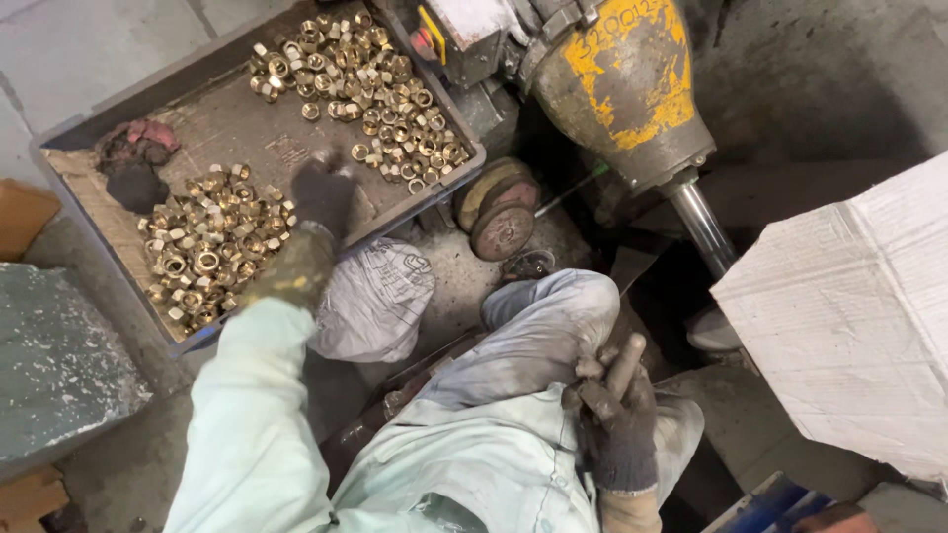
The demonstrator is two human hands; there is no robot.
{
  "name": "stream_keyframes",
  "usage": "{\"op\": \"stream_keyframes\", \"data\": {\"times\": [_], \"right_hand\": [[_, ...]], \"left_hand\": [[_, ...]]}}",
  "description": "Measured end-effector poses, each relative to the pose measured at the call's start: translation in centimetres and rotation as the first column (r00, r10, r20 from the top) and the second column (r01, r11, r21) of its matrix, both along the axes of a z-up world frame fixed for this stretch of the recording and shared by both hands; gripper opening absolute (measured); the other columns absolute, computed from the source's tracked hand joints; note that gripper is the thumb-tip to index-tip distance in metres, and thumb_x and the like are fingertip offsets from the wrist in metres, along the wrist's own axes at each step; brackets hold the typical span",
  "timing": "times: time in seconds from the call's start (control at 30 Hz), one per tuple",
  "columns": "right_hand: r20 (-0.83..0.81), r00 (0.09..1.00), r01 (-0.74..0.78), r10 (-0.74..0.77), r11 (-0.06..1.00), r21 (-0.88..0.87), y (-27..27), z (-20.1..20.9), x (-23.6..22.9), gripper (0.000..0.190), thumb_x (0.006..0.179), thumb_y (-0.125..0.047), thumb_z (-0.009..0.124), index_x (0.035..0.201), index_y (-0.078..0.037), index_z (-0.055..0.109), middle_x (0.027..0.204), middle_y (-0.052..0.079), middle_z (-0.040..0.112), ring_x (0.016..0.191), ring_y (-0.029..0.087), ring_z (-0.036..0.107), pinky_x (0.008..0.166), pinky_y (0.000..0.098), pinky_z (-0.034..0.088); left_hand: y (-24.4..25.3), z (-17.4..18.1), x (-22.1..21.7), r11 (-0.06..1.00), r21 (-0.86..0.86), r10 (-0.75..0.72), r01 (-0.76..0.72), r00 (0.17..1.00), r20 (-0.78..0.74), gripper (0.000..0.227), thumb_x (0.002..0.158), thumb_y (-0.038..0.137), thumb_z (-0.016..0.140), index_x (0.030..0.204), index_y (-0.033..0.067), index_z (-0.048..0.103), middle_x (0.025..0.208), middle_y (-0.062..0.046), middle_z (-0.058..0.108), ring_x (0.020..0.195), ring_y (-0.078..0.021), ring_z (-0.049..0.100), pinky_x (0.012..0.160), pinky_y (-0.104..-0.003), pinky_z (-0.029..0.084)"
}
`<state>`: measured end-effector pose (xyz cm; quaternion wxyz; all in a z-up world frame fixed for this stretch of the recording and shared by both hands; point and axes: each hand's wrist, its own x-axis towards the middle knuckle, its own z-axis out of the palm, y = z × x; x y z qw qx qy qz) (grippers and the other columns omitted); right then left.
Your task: The person repeatedly picks up small brass fittings from a bin, presses them against a rotating buffing wheel to polish them, and places them into a second bin. The process is repeated for multiple fittings.
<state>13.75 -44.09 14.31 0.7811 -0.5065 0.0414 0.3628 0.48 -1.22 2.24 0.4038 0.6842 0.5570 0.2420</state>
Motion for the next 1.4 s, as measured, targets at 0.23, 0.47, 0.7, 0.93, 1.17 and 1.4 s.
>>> {"op": "stream_keyframes", "data": {"times": [0.23,0.47,0.7,0.93,1.17,1.4], "right_hand": [[-0.182,0.978,0.061,-0.102,0.974,-0.219,-0.5,-1.0,-1.2,0.042,0.076,0.014,0.051,0.116,0.001,0.053,0.096,0.015,0.062,0.071,0.022,0.059,0.065,0.0320,0.053],[-0.116,0.993,0.015,-0.031,0.991,-0.136,-1.0,-1.9,-0.5,0.042,0.075,0.015,0.049,0.115,0.004,0.053,0.096,0.016,0.064,0.068,0.024,0.060,0.061,0.0329,0.054],[-0.132,0.989,-0.091,0.065,0.974,-0.206,-0.5,-1.4,-0.5,0.048,0.073,0.015,0.056,0.120,0.006,0.054,0.091,0.016,0.065,0.068,0.021,0.061,0.059,0.0311,0.051],[0.004,0.947,-0.283,0.323,0.838,-0.466,-0.2,1.0,-1.0,0.052,0.074,0.008,0.071,0.126,0.002,0.065,0.089,0.007,0.065,0.071,0.014,0.060,0.063,0.0257,0.050],[0.225,0.870,-0.192,0.439,0.722,-0.664,-2.6,3.1,-1.4,0.053,0.077,0.001,0.079,0.128,0.000,0.065,0.092,0.004,0.071,0.081,0.011,0.066,0.071,0.0244,0.054],[0.255,0.915,-0.060,0.312,0.731,-0.679,-4.7,3.7,-0.8,0.045,0.078,0.001,0.076,0.123,0.004,0.067,0.087,0.003,0.070,0.076,0.011,0.066,0.067,0.0234,0.055]], "left_hand": [[2.7,-3.2,0.0,0.948,0.114,-0.220,0.299,0.867,-0.446,0.070,0.080,0.009,0.064,0.150,0.0093,0.053,0.113,-0.027,0.070,0.104,-0.0432,0.067,0.092,-0.050,0.052],[0.7,-2.1,0.8,0.894,-0.428,0.332,-0.135,0.841,0.428,0.030,0.107,0.017,0.053,0.135,0.0099,0.057,0.092,-0.009,0.063,0.070,-0.0187,0.057,0.055,-0.033,0.046],[-8.4,1.8,0.5,0.444,-0.789,0.708,0.424,0.374,0.599,0.030,0.101,0.015,0.051,0.128,0.0032,0.052,0.103,-0.013,0.065,0.076,-0.0186,0.063,0.053,-0.026,0.050],[-19.4,6.6,5.2,0.099,-0.598,0.343,0.795,0.537,0.771,0.047,0.097,0.013,0.058,0.143,0.0064,0.046,0.119,-0.014,0.065,0.084,-0.0171,0.065,0.056,-0.023,0.051],[-23.9,7.4,7.0,-0.166,-0.499,0.248,0.851,0.525,0.814,0.061,0.098,0.010,0.061,0.155,0.0074,0.040,0.132,-0.016,0.065,0.090,-0.0172,0.068,0.061,-0.022,0.053],[-26.8,6.1,7.5,-0.277,-0.492,0.405,0.825,0.565,0.719,0.044,0.106,0.007,0.056,0.145,-0.0054,0.042,0.126,-0.018,0.061,0.098,-0.0237,0.066,0.072,-0.028,0.057]]}}
